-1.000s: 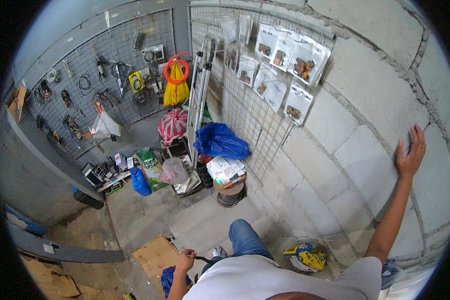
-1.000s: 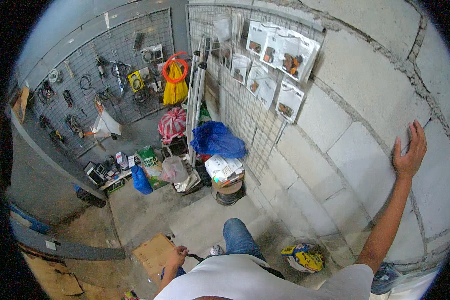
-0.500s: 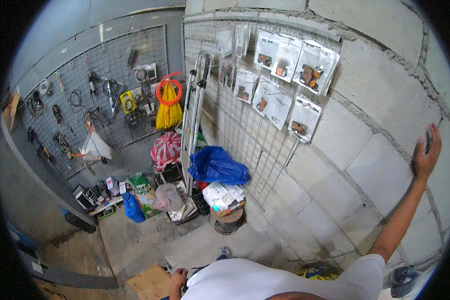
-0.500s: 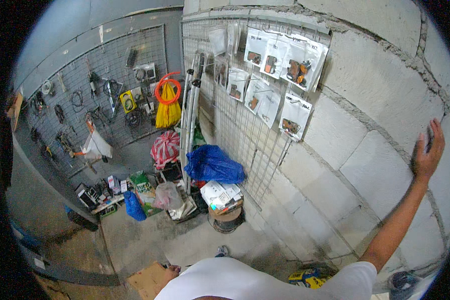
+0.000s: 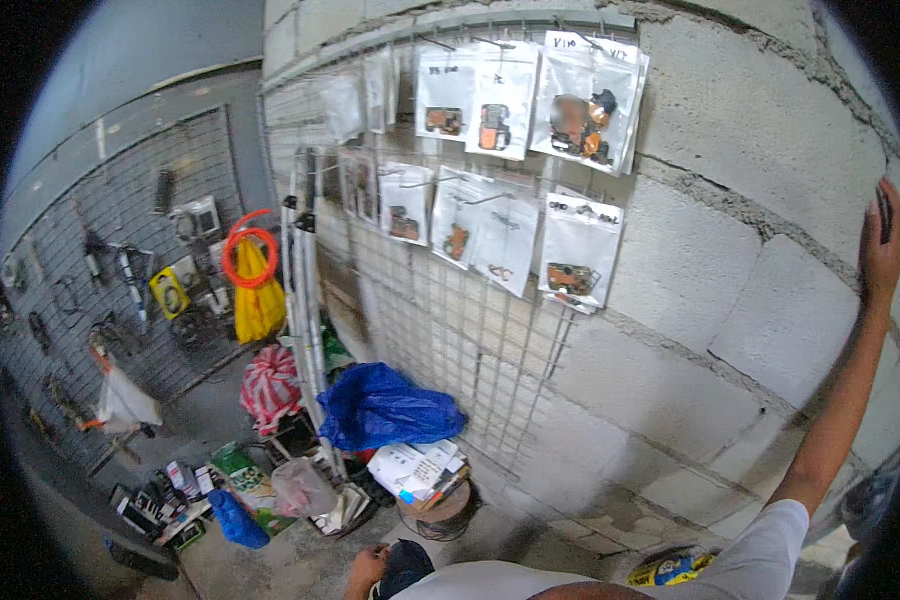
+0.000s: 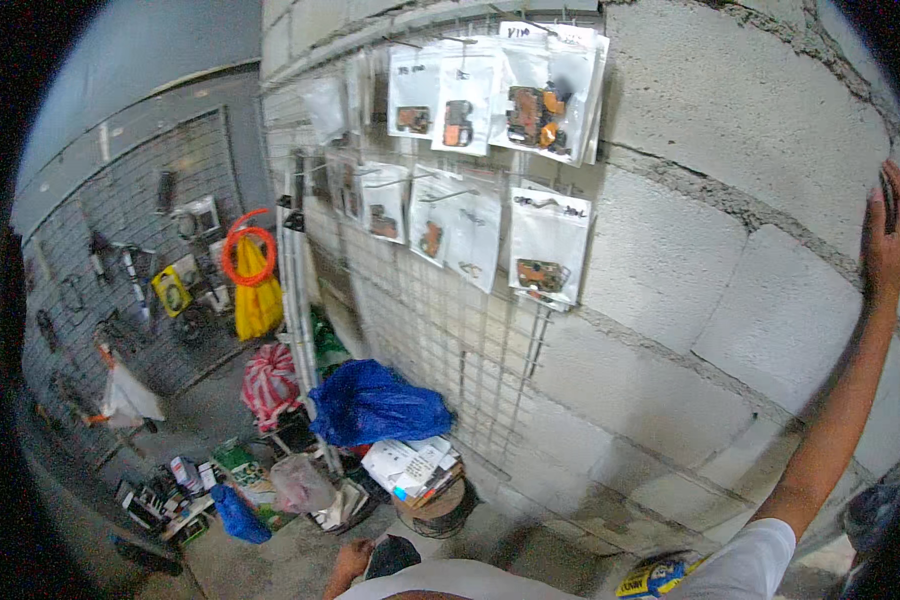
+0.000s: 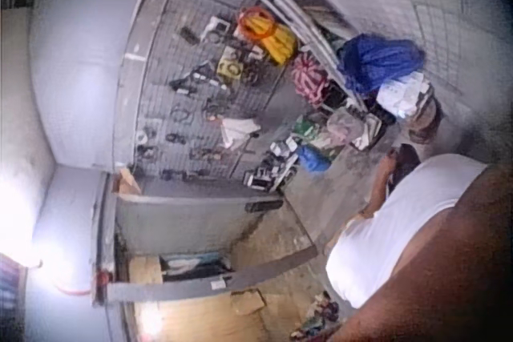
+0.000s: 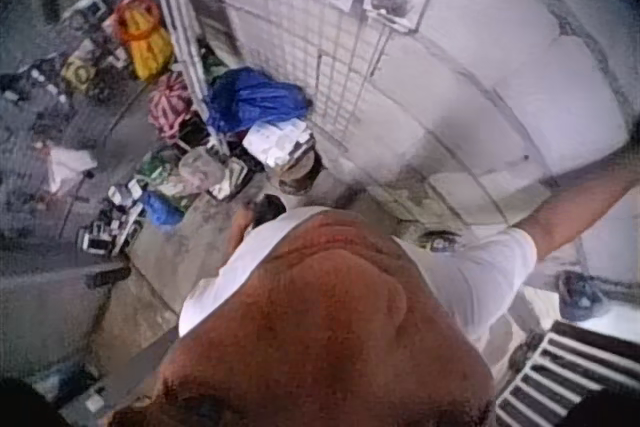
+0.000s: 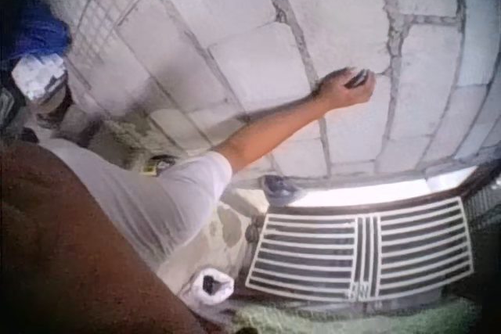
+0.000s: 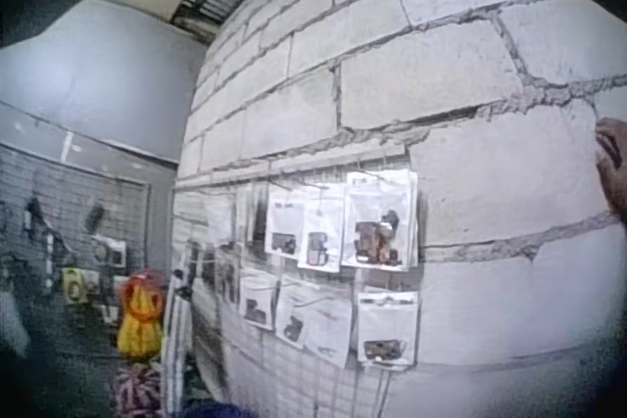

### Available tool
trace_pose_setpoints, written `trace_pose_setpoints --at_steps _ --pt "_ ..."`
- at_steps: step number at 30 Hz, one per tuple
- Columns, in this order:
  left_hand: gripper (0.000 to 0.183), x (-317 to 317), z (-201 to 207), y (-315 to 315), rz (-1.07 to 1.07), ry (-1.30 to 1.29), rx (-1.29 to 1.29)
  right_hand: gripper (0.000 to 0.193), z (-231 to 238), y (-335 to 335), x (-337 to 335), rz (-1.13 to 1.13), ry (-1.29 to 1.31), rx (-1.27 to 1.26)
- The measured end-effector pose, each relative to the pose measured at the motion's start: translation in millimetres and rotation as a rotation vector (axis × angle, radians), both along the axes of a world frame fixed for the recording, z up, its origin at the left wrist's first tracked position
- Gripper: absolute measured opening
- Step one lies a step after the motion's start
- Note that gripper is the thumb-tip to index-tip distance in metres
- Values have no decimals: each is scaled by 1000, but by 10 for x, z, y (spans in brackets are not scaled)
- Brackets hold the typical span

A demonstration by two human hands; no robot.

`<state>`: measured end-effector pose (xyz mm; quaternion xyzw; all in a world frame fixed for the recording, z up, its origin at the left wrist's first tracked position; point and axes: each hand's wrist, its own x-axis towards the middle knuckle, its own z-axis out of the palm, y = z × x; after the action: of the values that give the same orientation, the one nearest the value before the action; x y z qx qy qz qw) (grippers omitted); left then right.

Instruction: The person moves from a front counter area into a back storage room and organizes small electronic parts in plastic bags hanging on a wall grid. They repeatedly pick up, inspect, and rehang the bags, adjusting their positions on the grid.

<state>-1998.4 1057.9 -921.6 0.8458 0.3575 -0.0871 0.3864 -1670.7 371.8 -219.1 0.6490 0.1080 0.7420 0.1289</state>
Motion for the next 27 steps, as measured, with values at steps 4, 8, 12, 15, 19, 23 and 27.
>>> trace_pose_setpoints --at_steps 4,8,12,15,19,23,27 --pt "36 544 182 19 -106 -113 -115 35 53 259 -162 -47 -38 -15" --pt "36 1030 144 121 -226 -308 -65 40 -3 424 -167 200 73 258" --pt "37 1330 410 179 -296 -461 -117 38 -34 826 -407 166 115 203" --pt "33 1366 541 235 -270 -432 -131 33 -132 1340 -571 172 259 162" --pt "32 1088 326 331 -170 -549 -127 29 -273 1929 -471 319 448 145" --pt "29 681 241 375 -18 -449 -256 28 -679 2592 -247 377 570 254" --pt "28 404 -357 627 -56 -540 -334 32 -1138 2939 56 277 490 167"
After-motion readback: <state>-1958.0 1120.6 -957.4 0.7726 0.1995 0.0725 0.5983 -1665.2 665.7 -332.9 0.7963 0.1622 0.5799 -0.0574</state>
